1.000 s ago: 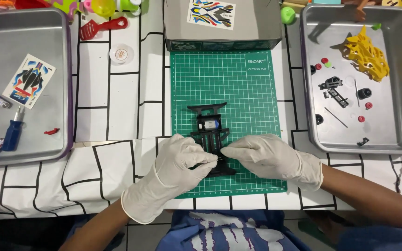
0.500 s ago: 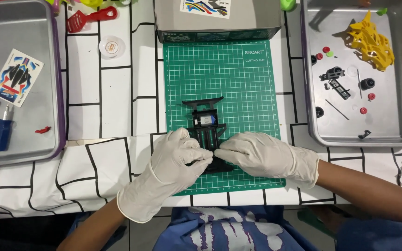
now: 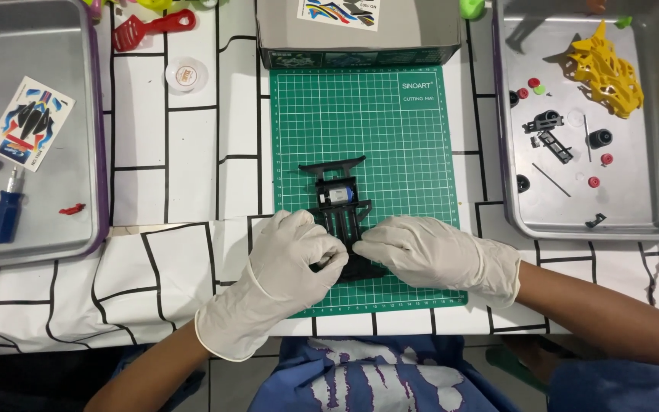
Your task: Assembling the internal components of a toy car chassis, including the motor, gears, and battery terminals.
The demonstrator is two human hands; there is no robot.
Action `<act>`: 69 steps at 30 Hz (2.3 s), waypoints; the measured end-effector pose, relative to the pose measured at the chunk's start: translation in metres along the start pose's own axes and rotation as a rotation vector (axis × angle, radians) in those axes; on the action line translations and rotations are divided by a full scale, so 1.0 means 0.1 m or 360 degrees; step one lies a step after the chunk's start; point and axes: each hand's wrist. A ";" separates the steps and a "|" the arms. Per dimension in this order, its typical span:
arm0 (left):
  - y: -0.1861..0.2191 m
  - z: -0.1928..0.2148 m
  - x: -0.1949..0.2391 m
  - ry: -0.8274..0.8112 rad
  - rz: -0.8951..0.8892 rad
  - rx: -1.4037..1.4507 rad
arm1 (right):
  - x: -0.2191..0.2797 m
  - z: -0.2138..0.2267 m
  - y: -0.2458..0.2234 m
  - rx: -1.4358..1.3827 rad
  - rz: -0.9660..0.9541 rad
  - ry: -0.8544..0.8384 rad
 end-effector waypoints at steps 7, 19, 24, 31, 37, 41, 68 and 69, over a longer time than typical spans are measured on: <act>-0.05 -0.04 -0.02 -0.0037 -0.0003 0.0006 | 0.01 -0.04 -0.01 -0.0183 -0.0147 0.0097; -0.03 -0.05 -0.05 -0.0007 -0.0021 0.0095 | 0.00 -0.03 -0.03 -0.0018 0.0076 0.0140; -0.03 -0.06 -0.04 -0.0003 0.0020 0.0183 | 0.17 -0.12 0.01 0.0031 0.0055 0.0163; -0.06 -0.12 -0.01 -0.0009 0.0007 0.0228 | 0.05 0.12 0.02 -0.0369 -0.0192 0.0265; -0.07 -0.17 0.01 0.0026 -0.0026 0.0158 | -0.04 0.20 0.02 -0.0593 -0.0169 0.0225; -0.02 -0.14 -0.05 0.0043 -0.0028 0.0079 | -0.33 0.34 -0.05 -0.0213 0.0037 0.0030; 0.15 0.03 -0.13 -0.0572 0.0372 -0.0163 | -0.10 0.33 -0.04 -0.0513 -0.0226 -0.0021; 0.15 0.02 -0.13 -0.0574 0.0365 -0.0165 | -0.08 0.33 -0.03 -0.0505 -0.0229 -0.0019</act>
Point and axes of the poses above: each hand's wrist, its own x-axis away from the middle knuckle, its own z-axis out of the back of the hand, y = z × x, and after that the axes turned 10 degrees about z, right-handed
